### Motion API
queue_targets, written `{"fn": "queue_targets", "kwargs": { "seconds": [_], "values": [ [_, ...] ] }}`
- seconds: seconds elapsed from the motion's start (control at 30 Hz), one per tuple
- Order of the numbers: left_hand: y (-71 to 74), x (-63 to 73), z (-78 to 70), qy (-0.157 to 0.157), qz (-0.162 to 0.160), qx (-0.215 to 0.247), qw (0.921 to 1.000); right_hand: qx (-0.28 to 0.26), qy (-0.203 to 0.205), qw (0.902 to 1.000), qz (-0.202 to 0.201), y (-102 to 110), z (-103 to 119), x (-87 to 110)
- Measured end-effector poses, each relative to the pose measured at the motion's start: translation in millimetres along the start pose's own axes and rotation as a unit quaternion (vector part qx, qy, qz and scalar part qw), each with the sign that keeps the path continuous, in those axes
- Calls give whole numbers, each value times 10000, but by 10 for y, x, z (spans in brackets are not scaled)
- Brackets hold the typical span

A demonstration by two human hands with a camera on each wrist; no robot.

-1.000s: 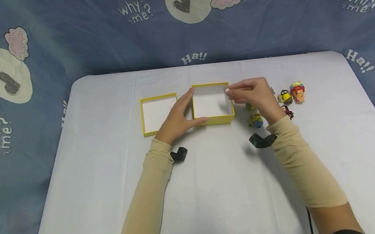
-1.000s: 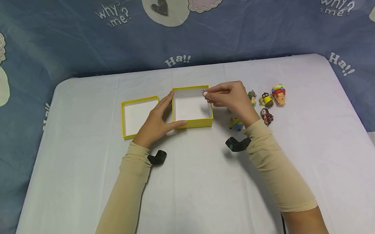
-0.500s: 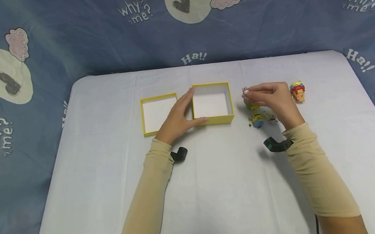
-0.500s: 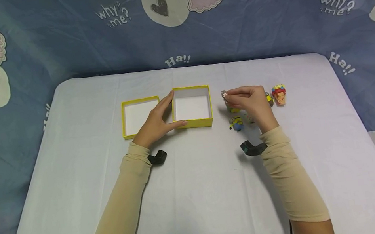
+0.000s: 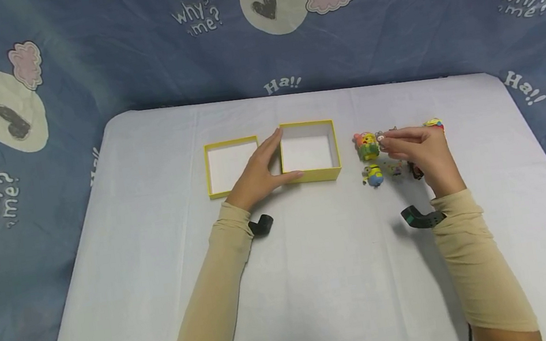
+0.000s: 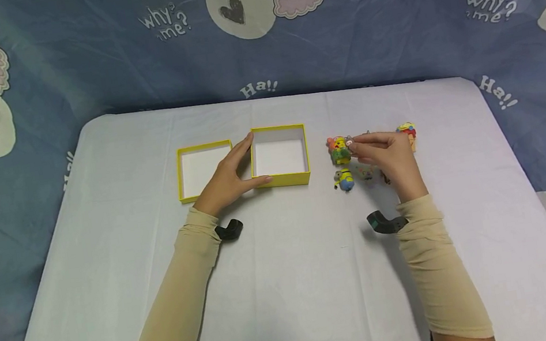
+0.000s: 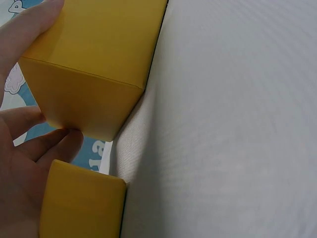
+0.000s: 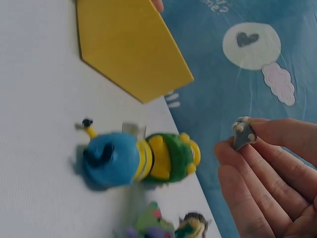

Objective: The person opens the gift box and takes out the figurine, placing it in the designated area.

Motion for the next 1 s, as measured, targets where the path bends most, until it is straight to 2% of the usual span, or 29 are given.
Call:
{"fn": "queue_targets", "kwargs": {
  "seconds": [0.33,0.57,1.0],
  "values": [
    [-7,6,12,1,3,23,10000,-4,-213,9991,-374,286,-156,59],
    [-8,6,15,-11,0,29,10000,-334,-298,9977,-507,466,-234,110],
    [-5,8,1,10,-32,84,10000,111,-672,9924,-1020,774,-384,200]
  ]
}}
Point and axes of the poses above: each hand's wrist, its own x-axis away from the middle knuckle, its own y-axis out of the back of the hand, z = x × y, the point moved 4 cm from there along -x, towards the middle knuckle, and after that the axes turned 7 degrees about -y, right-handed, at the moved point
